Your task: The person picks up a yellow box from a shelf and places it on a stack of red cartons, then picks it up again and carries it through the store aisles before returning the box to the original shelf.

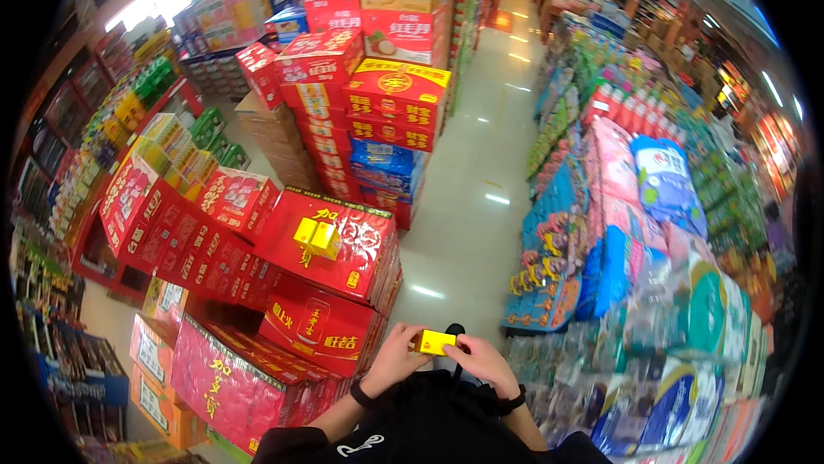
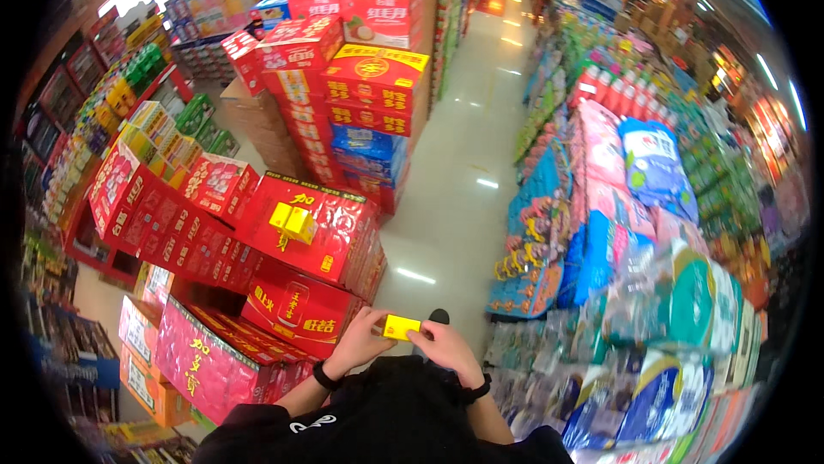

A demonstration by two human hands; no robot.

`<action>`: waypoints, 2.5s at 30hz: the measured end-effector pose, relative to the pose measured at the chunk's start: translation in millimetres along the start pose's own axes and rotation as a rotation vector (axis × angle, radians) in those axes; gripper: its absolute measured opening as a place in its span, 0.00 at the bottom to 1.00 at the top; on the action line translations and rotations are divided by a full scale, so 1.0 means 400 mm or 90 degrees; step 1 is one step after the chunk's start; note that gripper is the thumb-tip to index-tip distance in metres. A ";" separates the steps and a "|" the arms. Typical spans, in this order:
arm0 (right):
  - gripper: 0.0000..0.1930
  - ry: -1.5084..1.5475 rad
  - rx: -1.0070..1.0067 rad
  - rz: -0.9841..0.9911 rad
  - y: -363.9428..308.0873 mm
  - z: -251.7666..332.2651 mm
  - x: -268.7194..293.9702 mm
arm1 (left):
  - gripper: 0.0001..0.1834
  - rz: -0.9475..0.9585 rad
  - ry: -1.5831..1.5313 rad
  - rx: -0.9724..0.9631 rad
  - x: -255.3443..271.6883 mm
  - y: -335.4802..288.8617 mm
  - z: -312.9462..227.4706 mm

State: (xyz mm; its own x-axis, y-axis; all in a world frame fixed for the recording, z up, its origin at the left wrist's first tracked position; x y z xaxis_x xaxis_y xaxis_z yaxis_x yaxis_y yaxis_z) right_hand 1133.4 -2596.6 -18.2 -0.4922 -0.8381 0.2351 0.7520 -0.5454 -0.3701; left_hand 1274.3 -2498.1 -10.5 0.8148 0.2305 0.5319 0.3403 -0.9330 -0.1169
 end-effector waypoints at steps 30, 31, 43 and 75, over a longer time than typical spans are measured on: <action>0.17 -0.324 0.211 0.534 0.968 0.304 -0.444 | 0.28 -0.703 -0.171 0.484 0.386 0.208 0.438; 0.17 -0.337 0.223 0.544 0.979 0.299 -0.440 | 0.28 -0.729 -0.136 0.482 0.390 0.207 0.440; 0.17 -0.255 0.140 0.632 1.022 0.274 -0.498 | 0.26 -0.843 -0.235 0.572 0.395 0.213 0.467; 0.11 -0.193 0.138 0.778 1.143 0.123 -0.295 | 0.31 -0.854 -0.145 0.525 0.219 -0.009 0.186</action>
State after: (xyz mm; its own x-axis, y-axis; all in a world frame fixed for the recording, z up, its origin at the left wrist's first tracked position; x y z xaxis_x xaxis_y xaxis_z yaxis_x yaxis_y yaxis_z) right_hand 1556.7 -2747.2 -171.0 0.6644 -0.7455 0.0525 0.7131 0.6114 -0.3430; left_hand 1379.6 -2454.1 -25.9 -0.2482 0.8319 0.4963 0.9263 0.3537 -0.1297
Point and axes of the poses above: each hand's wrist, its own y-axis towards the middle knuckle, its own x-axis out of the back of the hand, z = x × y, the point moved 10 cm from there along y, towards the middle knuckle, and after that the axes turned 9 degrees about y, right-handed, at the moved point
